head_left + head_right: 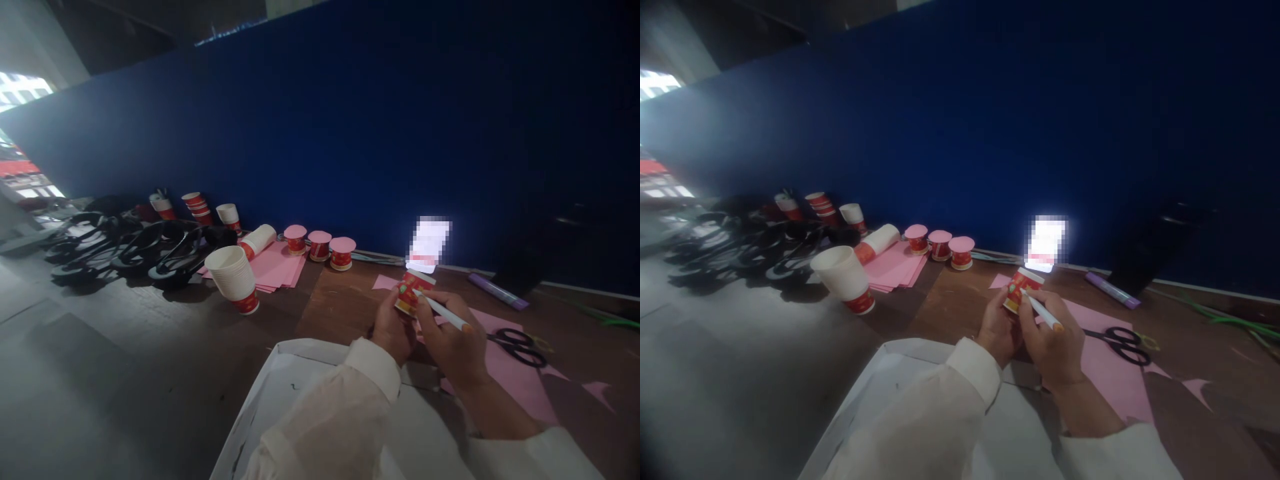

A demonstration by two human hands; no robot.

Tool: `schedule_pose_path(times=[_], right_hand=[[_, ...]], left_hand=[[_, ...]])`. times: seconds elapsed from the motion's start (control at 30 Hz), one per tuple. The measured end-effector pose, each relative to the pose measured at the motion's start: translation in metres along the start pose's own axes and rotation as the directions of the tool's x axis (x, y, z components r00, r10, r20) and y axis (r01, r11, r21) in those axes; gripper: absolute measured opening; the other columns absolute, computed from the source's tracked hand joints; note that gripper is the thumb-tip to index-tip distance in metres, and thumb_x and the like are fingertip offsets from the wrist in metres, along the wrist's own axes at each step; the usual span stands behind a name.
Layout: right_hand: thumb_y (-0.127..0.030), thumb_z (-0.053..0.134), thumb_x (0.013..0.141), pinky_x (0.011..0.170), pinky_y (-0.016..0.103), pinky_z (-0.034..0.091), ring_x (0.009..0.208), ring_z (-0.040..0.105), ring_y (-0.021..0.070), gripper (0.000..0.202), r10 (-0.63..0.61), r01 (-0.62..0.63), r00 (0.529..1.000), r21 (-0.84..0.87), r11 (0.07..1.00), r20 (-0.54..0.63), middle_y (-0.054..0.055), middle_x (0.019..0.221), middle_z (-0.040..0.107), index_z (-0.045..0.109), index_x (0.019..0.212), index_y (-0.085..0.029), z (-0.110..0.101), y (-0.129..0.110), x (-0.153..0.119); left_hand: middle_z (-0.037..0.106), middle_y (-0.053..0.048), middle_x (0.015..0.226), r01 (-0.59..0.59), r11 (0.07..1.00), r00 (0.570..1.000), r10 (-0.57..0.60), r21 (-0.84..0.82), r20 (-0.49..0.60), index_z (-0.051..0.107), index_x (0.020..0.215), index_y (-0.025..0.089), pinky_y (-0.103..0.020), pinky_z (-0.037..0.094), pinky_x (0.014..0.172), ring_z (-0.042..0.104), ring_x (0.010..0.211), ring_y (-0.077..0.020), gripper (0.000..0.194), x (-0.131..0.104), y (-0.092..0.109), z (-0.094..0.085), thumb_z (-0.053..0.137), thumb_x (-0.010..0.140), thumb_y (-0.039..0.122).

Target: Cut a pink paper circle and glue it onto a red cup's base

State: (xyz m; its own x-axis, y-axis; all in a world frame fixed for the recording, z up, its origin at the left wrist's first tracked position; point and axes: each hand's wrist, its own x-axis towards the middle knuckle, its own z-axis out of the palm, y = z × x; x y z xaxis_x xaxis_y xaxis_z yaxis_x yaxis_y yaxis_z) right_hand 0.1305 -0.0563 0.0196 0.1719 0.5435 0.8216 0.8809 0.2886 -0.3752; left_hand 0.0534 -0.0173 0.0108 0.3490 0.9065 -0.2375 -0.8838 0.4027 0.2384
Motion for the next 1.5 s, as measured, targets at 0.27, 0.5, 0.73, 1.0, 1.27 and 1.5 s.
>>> schedule_pose_path(times=[0.27, 0.5, 0.73, 1.0, 1.27, 1.5], right_hand=[[-0.040, 0.060, 0.095, 0.075, 0.033, 0.056, 0.085, 0.074, 0.0235, 0.022, 0.002, -0.002, 1.000, 0.017, 1.000, 0.011, 0.008, 0.093, 0.077, 0.071, 0.098, -0.020, 0.000, -0.002, 0.000], [-0.039, 0.062, 0.093, 0.075, 0.034, 0.056, 0.082, 0.073, 0.0234, 0.021, 0.072, -0.070, 0.997, 0.087, 0.994, -0.022, 0.008, 0.092, 0.077, 0.072, 0.096, -0.021, -0.003, -0.005, 0.003], [-0.038, 0.064, 0.090, 0.076, 0.040, 0.055, 0.079, 0.071, 0.0247, 0.021, 0.164, -0.146, 0.975, 0.127, 0.981, -0.148, 0.010, 0.090, 0.076, 0.072, 0.093, -0.019, -0.010, 0.002, 0.015], [-0.037, 0.064, 0.090, 0.079, 0.039, 0.055, 0.083, 0.071, 0.0251, 0.021, 0.184, -0.168, 0.974, 0.127, 0.978, -0.130, 0.010, 0.091, 0.076, 0.072, 0.093, -0.018, -0.009, 0.006, 0.016], [-0.037, 0.065, 0.090, 0.073, 0.034, 0.055, 0.075, 0.071, 0.0214, 0.020, 0.141, -0.128, 0.981, 0.098, 0.987, -0.130, 0.008, 0.087, 0.077, 0.073, 0.092, -0.019, -0.008, 0.004, 0.015], [-0.038, 0.065, 0.090, 0.074, 0.034, 0.054, 0.076, 0.071, 0.0217, 0.020, 0.158, -0.150, 0.983, 0.088, 0.985, -0.092, 0.007, 0.088, 0.077, 0.074, 0.093, -0.020, -0.008, 0.003, 0.014]], left_hand=[[0.071, -0.008, 0.086, 0.006, 1.000, 1.000, -0.006, 0.026, 0.000, 0.072, 0.089, 0.015, -0.030, 0.055, 0.084, 0.070, 0.083, -0.0198, 0.023, -0.002, 0.000, 0.002, 0.057, 0.093, 0.033], [0.072, -0.010, 0.096, -0.003, 1.000, 1.000, 0.003, 0.030, -0.008, 0.074, 0.092, 0.013, -0.028, 0.053, 0.091, 0.070, 0.087, -0.0188, 0.029, -0.003, 0.002, 0.006, 0.053, 0.097, 0.033], [0.074, -0.013, 0.110, -0.043, 0.999, 0.999, 0.043, -0.002, 0.000, 0.075, 0.095, 0.014, -0.027, 0.050, 0.098, 0.071, 0.107, -0.0205, 0.014, -0.007, 0.003, 0.013, 0.063, 0.092, 0.021], [0.075, -0.012, 0.099, -0.064, 0.996, 0.996, 0.058, 0.069, 0.074, 0.074, 0.094, 0.012, -0.031, 0.050, 0.096, 0.071, 0.102, -0.0225, 0.018, -0.001, -0.003, 0.004, 0.070, 0.077, 0.014], [0.071, -0.005, 0.080, -0.078, 0.988, 0.997, 0.079, 0.136, -0.003, 0.070, 0.081, 0.015, -0.027, 0.050, 0.082, 0.068, 0.080, -0.0175, 0.021, -0.004, -0.004, 0.005, 0.078, 0.062, 0.014], [0.072, -0.005, 0.084, -0.080, 0.979, 0.997, 0.076, 0.187, 0.030, 0.070, 0.082, 0.015, -0.028, 0.050, 0.080, 0.069, 0.085, -0.0202, 0.026, 0.000, -0.006, 0.001, 0.083, 0.060, 0.019]])
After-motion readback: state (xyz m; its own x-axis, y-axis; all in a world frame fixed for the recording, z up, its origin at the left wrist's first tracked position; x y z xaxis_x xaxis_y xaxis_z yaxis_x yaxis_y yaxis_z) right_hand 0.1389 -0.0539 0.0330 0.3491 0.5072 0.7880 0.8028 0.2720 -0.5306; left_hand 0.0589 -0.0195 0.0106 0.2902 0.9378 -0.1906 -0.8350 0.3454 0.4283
